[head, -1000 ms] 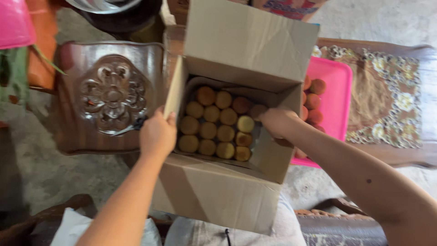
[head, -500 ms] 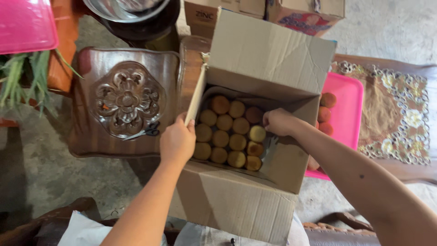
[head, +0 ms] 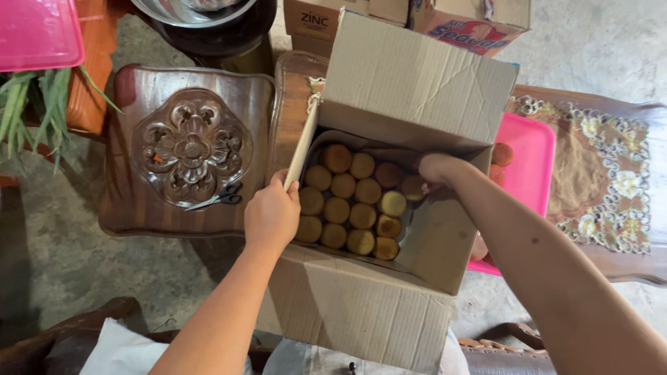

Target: The person transfers small round cakes from a cardboard box into a pink plastic tray. They pick up each cake individually and place it into the tray, gradually filling it.

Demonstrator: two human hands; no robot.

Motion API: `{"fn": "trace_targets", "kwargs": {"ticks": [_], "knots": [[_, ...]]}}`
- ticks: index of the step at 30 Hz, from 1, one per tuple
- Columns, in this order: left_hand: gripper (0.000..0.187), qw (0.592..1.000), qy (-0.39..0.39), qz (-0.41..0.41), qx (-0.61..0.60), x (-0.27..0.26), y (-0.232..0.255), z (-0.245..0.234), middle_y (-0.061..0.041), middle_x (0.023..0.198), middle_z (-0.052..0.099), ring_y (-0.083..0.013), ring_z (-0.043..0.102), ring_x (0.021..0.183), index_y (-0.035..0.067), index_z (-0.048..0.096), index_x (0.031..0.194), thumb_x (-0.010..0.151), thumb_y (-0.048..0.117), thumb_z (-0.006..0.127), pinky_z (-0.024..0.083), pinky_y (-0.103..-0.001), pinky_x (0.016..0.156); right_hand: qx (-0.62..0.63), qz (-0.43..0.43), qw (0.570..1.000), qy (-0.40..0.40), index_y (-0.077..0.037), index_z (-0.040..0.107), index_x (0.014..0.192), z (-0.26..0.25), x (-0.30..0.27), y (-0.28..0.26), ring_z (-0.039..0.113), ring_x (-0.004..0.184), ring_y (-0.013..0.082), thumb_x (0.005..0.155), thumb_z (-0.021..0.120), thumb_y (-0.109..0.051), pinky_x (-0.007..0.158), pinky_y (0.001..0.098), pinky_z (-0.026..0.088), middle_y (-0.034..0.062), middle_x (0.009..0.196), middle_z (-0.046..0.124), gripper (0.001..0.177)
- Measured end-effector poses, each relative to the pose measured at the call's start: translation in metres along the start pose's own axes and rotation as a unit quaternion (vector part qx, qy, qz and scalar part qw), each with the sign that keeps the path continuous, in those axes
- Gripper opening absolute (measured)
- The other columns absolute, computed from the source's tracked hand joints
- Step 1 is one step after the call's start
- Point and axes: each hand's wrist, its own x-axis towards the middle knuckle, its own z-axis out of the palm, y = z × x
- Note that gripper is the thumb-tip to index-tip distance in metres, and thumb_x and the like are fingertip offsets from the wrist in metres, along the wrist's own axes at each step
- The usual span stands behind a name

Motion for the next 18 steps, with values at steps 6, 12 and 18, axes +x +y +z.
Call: {"fn": "trace_targets", "kwargs": {"ticks": [6, 12, 18], "knots": [[0.035, 1.000, 0.016, 0.009, -0.015, 0.000, -0.001, 0.005, -0.019, 0.094, 0.076, -0.0417, 0.072, 0.091, 0.019, 0.064, 0.130, 0.101, 0.035, 0.053, 0.055, -0.054, 0.081, 0.130, -0.013, 0.991, 0.038, -0.008, 0.069, 0.128, 0.021, -0.016, -0.023, 0.069, 0.069, 0.0264, 0.103, 0.045, -0.009, 0.061, 0.0420, 0.058, 0.0186, 0.098, 0.074, 0.034], [0.035, 1.000, 0.011, 0.007, -0.011, 0.001, 0.000, 0.005, -0.018, 0.094, 0.076, -0.0410, 0.072, 0.091, 0.019, 0.064, 0.131, 0.102, 0.034, 0.053, 0.055, -0.054, 0.081, 0.195, -0.059, 0.978, 0.038, -0.008, 0.073, 0.123, 0.041, -0.031, -0.055, 0.066, 0.070, 0.0206, 0.100, 0.061, -0.017, 0.061, 0.0360, 0.054, 0.0085, 0.094, 0.074, 0.028], [0.036, 1.000, 0.002, -0.011, -0.009, 0.000, 0.003, 0.002, -0.018, 0.095, 0.076, -0.0399, 0.072, 0.093, 0.021, 0.063, 0.133, 0.102, 0.036, 0.052, 0.055, -0.052, 0.083, 0.156, -0.108, 0.978, 0.084, -0.005, 0.079, 0.105, 0.063, -0.036, -0.075, 0.069, 0.074, 0.0187, 0.092, 0.068, -0.016, 0.066, 0.0332, 0.055, 0.0100, 0.090, 0.077, 0.021]]}}
